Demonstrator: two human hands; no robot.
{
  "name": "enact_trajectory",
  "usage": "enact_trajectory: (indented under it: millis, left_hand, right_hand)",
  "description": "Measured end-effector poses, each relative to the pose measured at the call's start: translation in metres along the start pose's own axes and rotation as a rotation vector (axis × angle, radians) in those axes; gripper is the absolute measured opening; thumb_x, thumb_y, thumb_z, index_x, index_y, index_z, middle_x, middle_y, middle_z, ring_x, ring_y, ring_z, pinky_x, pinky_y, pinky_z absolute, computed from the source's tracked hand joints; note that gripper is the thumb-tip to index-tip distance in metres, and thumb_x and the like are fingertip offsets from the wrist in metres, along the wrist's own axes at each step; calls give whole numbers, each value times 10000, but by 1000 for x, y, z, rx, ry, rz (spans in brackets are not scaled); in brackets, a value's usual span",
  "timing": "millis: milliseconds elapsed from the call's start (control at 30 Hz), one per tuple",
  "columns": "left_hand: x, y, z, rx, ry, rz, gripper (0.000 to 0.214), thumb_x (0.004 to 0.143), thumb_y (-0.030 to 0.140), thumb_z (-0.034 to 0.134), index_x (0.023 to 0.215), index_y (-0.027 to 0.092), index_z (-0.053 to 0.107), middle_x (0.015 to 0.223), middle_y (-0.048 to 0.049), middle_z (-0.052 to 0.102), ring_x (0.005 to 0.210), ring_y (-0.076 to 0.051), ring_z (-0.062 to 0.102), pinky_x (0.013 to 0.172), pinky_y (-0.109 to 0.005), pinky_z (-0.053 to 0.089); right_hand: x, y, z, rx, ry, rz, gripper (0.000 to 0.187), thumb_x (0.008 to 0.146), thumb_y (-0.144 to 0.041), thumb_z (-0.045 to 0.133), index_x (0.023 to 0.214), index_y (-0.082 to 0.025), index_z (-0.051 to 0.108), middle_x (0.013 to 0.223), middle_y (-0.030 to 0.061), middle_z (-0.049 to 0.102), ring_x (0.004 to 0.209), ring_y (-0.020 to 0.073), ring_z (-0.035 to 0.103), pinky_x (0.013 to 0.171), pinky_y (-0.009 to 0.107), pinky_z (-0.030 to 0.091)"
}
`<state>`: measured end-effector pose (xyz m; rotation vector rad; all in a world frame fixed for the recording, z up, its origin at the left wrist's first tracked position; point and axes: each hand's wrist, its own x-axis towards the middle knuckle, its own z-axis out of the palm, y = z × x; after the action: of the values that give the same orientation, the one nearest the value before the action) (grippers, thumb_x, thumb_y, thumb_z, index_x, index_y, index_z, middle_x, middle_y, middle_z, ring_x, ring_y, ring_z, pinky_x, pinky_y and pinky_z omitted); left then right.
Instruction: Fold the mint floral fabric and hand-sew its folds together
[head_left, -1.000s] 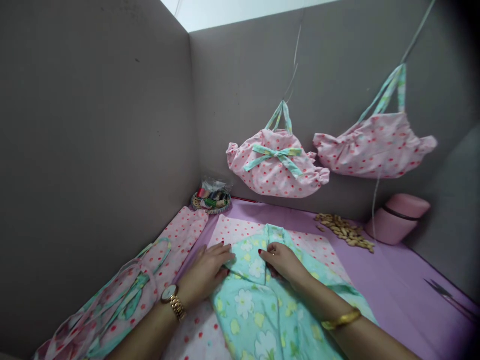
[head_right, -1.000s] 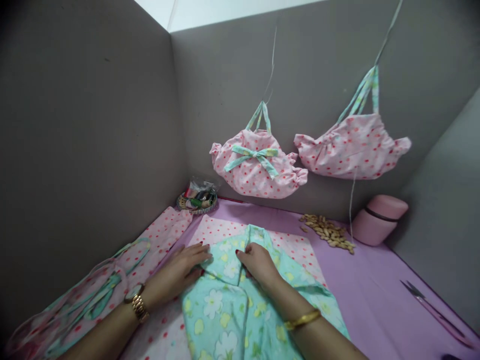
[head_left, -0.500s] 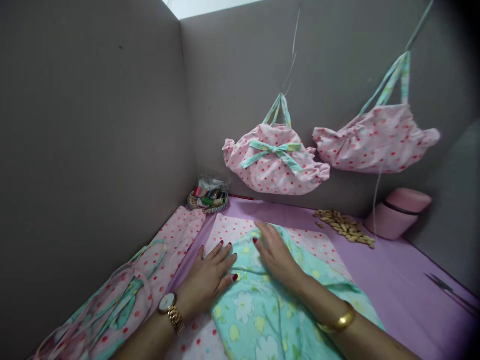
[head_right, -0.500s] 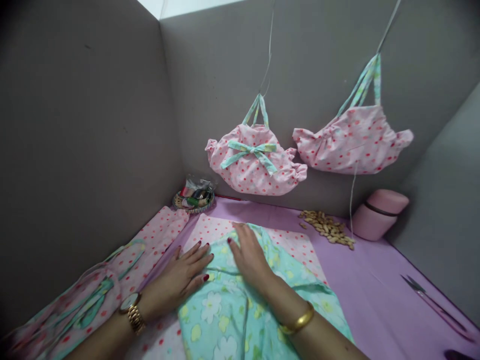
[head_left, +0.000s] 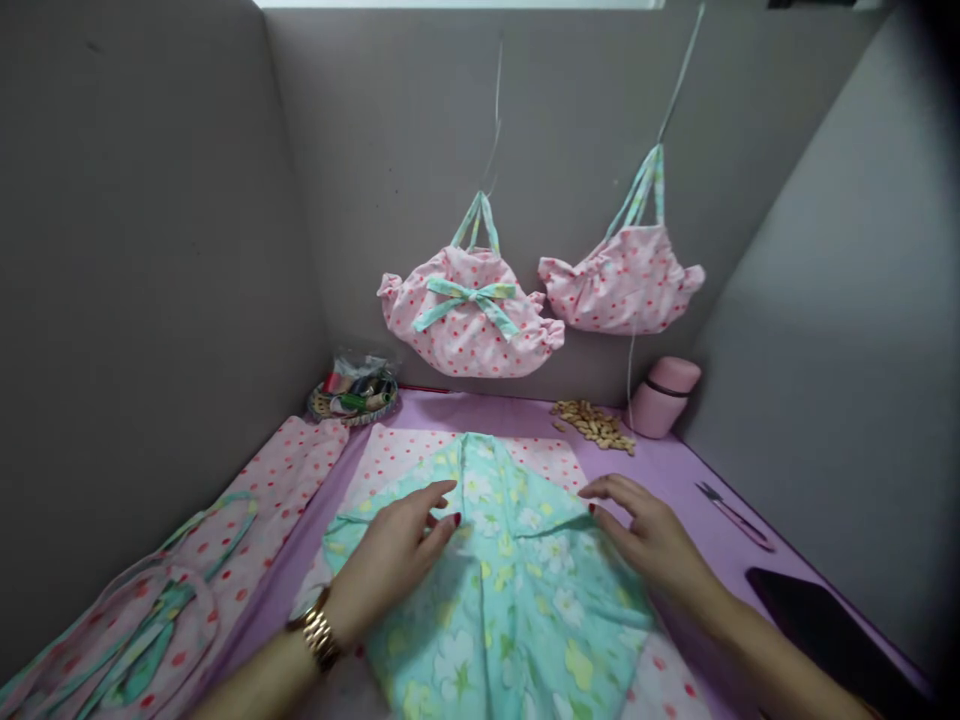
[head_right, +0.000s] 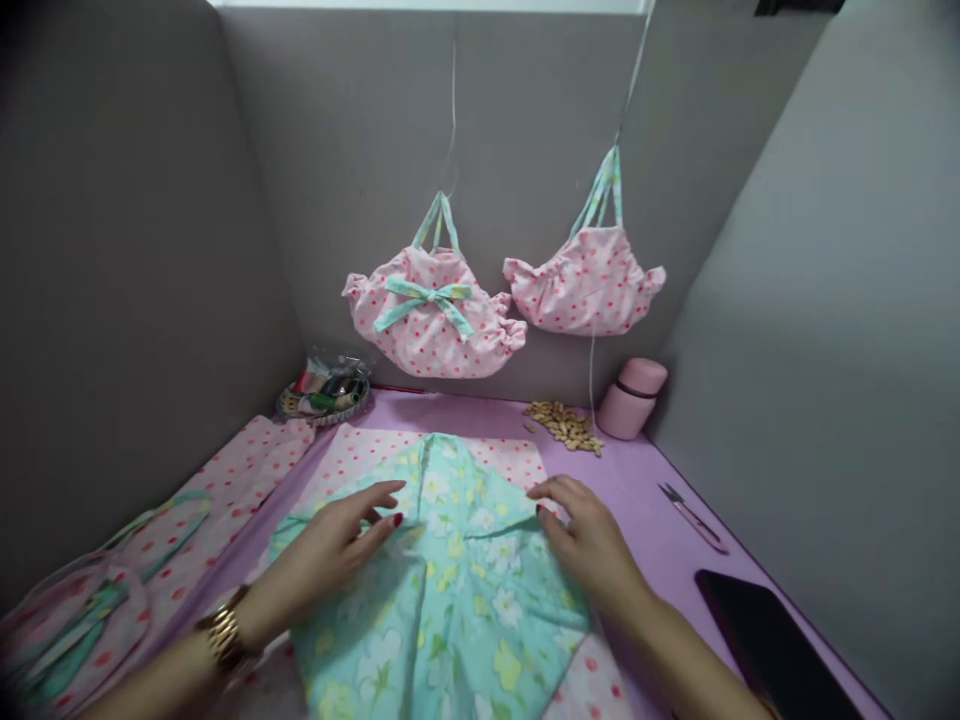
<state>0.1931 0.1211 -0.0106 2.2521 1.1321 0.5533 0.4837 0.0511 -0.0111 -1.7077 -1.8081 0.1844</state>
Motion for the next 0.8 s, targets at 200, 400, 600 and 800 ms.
enact_trajectory:
  millis: [200, 400, 600, 800]
  left_hand:
    - [62, 37, 65, -66, -9, -158, 525, 797, 349, 461, 1273, 136, 402, 871, -70, 658, 786, -205, 603, 666, -274, 428]
    - [70, 31, 71, -9, 18, -182, 434, 743, 138, 398, 1170, 146, 478, 715, -41, 639, 695, -180, 599, 594, -248, 401]
    - [82, 30, 61, 70, 54, -152, 433, 846, 302, 387, 1254, 159, 396, 896, -76, 656, 835, -201, 608, 707, -271, 416]
    - [139, 23, 76, 152, 157, -223, 468, 860, 266, 394, 1277, 63, 335, 1036, -187, 616, 962, -254, 588, 770, -308, 431]
  right_hand:
    - [-16, 20, 26, -122, 85, 37, 436, 705, -145, 441, 1133, -149, 524, 1118, 111, 552, 1071, 248, 483, 908, 395, 399]
    - [-19, 27, 41, -108, 36, 5, 370, 744, -67, 351, 980, -176, 615, 977, 76, 625, 952, 207, 558, 849, 357, 450]
    - [-26, 14, 39, -153, -25, -169, 367, 810, -210, 491, 1170, -207, 568, 1208, 107, 552, 1131, 261, 466, 944, 445, 380]
    - [-28, 0, 42, -120, -196, -161, 363, 849, -241, 485, 1203, -238, 562, 1251, 87, 548, 1146, 256, 479, 960, 436, 388]
